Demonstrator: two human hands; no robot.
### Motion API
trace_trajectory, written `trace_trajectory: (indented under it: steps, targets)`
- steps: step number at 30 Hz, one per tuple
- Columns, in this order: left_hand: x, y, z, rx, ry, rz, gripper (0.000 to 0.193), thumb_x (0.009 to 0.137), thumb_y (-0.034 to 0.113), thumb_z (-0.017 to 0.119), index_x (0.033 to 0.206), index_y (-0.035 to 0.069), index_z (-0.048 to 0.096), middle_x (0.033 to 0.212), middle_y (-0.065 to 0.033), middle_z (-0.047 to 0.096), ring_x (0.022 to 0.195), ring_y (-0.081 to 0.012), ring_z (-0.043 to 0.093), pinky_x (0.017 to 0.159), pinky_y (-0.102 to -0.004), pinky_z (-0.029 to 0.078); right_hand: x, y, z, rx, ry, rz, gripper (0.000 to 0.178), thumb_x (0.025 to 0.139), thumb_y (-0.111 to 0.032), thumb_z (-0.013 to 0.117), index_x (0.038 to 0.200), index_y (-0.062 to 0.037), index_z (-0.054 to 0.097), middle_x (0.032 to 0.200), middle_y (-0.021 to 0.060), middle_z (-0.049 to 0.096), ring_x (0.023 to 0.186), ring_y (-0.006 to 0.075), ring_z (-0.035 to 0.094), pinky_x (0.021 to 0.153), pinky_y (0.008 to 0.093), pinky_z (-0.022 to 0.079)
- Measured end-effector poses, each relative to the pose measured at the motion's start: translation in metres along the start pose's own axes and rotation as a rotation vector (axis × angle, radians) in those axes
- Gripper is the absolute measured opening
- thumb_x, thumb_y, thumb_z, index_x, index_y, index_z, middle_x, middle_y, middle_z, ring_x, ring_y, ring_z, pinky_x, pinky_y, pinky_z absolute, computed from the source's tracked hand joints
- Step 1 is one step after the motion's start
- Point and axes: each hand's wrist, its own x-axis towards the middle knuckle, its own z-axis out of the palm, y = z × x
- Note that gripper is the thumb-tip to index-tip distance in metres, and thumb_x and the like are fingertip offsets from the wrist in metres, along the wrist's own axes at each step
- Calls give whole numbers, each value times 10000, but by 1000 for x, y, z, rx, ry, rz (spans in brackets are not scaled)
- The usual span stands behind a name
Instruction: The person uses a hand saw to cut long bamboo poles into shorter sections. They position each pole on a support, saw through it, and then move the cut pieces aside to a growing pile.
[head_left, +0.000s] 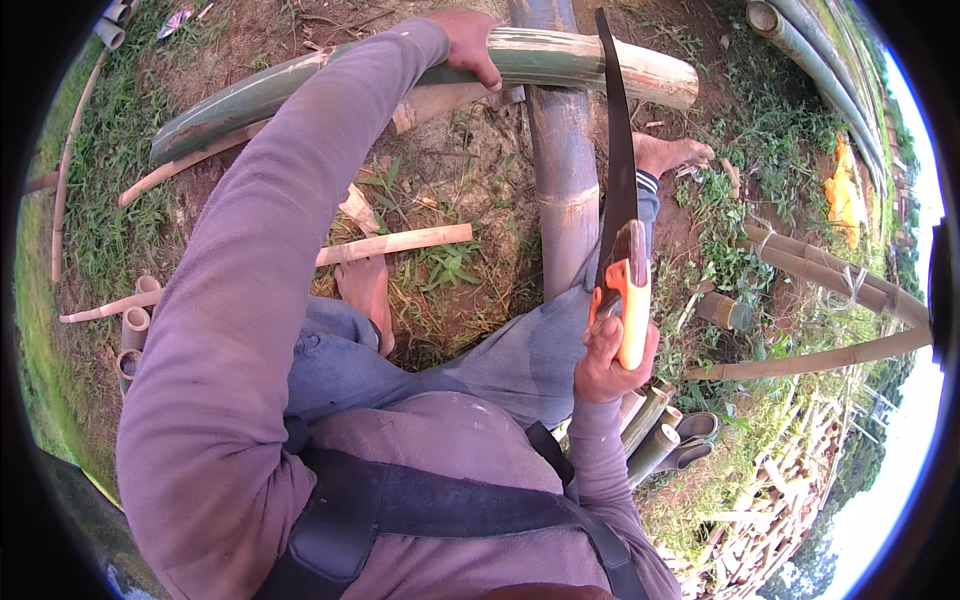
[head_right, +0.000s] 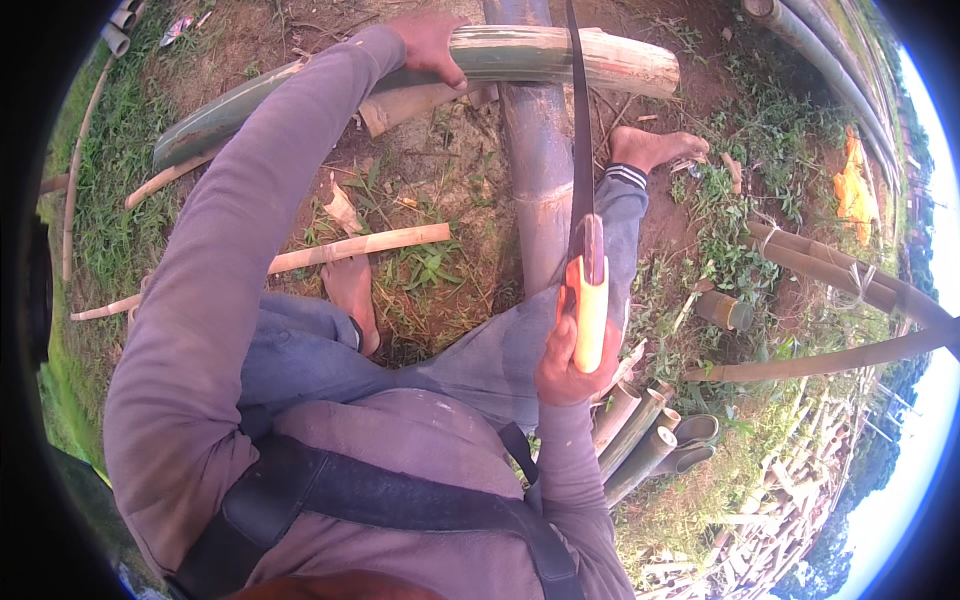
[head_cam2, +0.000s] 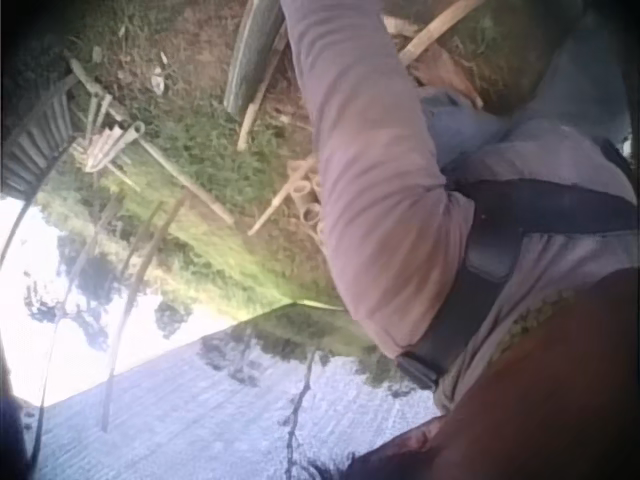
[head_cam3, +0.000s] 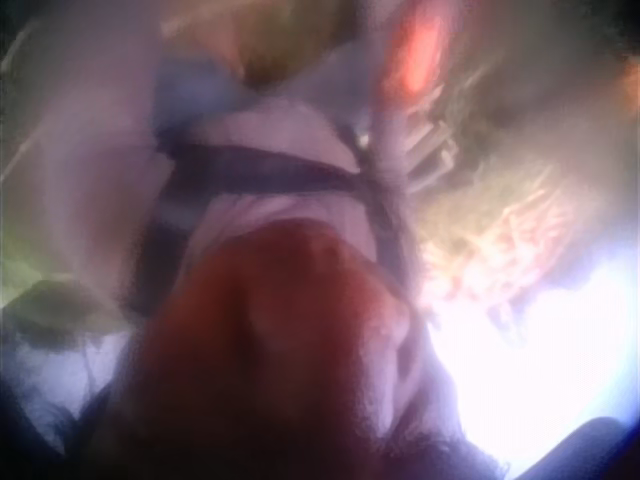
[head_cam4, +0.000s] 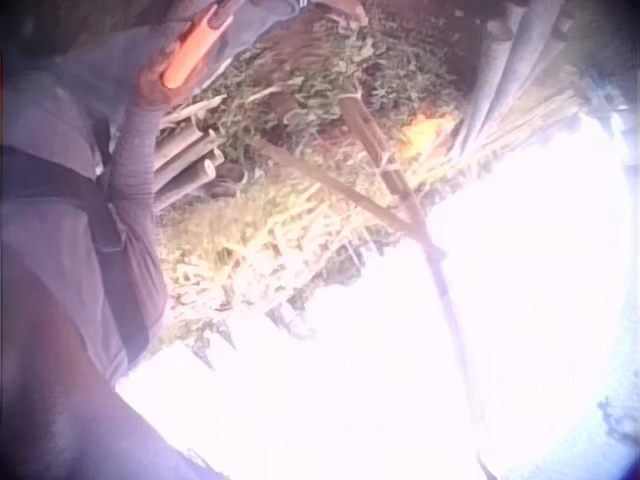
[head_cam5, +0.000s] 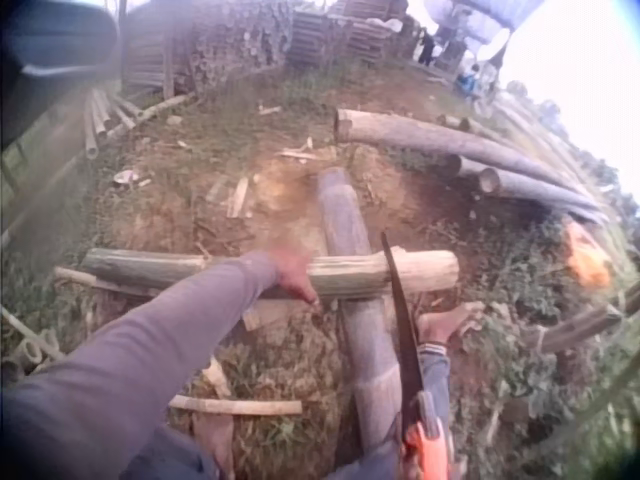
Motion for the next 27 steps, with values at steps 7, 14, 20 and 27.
trace_trajectory:
  steps: [7,14,20,27]
  targets:
    - [11,9,-2,-7,-1,38,842,599,528,922,1277,64,736,1158,-215,781,1059,-379,754,965,-453,581,95,34,71,-6,26,-108,176,1069,-135,716,1078,-9,593,743,21,626,590,60,569,533,234,465]
    - [5,-1,-16,-109,15,84,845,615,417,935,1325,20,703,1182,-205,786,1095,-358,758,995,-443,573,41,18,26,6,-34,-16,213,1074,-161,700,1106,12,581,775,37,651,591,85,602,538,247,498]
    - [19,-11,-3,-134,-91,67,759,597,620,925,1115,75,826,1054,-180,809,946,-326,767,871,-443,594,13,20,13,-29,6,-88,225,1079,-175,690,1092,17,572,753,42,638,573,88,599,526,242,491]
    - [16,-3,-5,-176,-64,100,833,613,399,945,1330,50,707,1177,-194,785,1058,-347,756,980,-427,566,117,7,75,16,-6,-38,165,1009,-79,768,1070,35,666,815,68,696,700,101,632,641,281,517]
